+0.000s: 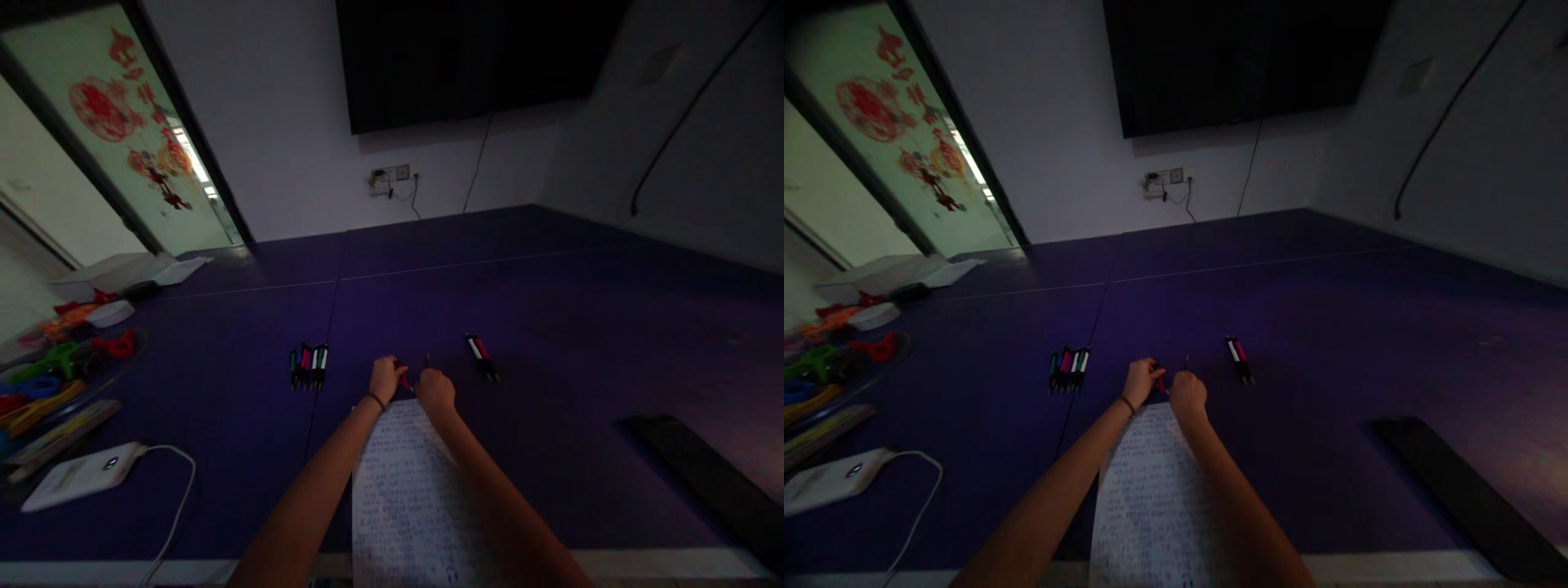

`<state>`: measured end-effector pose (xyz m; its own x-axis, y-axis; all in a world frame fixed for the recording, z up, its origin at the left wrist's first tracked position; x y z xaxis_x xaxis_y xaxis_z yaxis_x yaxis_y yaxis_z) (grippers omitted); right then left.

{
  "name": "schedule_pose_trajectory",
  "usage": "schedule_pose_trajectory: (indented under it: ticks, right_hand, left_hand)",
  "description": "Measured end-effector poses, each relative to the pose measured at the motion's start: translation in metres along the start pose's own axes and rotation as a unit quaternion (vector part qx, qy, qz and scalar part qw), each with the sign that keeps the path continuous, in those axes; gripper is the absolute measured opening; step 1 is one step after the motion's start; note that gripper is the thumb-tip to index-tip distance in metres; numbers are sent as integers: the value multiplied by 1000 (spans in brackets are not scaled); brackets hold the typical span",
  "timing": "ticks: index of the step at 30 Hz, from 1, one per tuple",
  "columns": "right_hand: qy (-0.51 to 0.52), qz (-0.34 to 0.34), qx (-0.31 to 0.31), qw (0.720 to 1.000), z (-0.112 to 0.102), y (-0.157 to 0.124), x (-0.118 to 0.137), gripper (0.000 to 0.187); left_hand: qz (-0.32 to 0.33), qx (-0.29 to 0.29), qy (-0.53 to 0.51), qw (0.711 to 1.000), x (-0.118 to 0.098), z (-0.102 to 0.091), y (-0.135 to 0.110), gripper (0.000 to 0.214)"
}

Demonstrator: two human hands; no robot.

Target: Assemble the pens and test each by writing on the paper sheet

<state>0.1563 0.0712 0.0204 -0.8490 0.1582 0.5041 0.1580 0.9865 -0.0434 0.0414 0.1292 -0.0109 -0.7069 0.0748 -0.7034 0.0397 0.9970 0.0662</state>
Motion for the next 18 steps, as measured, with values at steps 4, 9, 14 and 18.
schedule_pose_trajectory:
  ticks: [4, 9, 14, 18]
  right_hand:
    - [17, 7, -2, 1000, -5, 5, -6, 20]
    - [182, -53, -4, 982, 1, 5, 11, 21]
    - [249, -97, 14, 963, 19, -1, 33, 15]
    - [325, -102, -5, 940, 15, 3, 28, 24]
  left_hand:
    - [6, 16, 13, 1000, -2, -5, -4, 19]
    - [-14, 0, 5, 1000, 3, -30, -11, 37]
    - [-47, 64, -31, 996, 15, -34, -21, 29]
    - [-60, 71, -11, 996, 19, -33, -21, 25]
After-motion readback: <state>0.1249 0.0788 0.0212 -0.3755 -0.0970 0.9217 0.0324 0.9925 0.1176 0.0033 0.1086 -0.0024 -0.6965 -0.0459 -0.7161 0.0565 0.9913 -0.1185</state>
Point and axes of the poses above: each hand's wrist, its own y-axis towards the middle knuckle, its own z-axis out of the palm, x = y × z, the point moved 7 cm from there along y, towards the middle knuckle, and after that the axes turned 14 degrees about y, right-handed, at the moved point
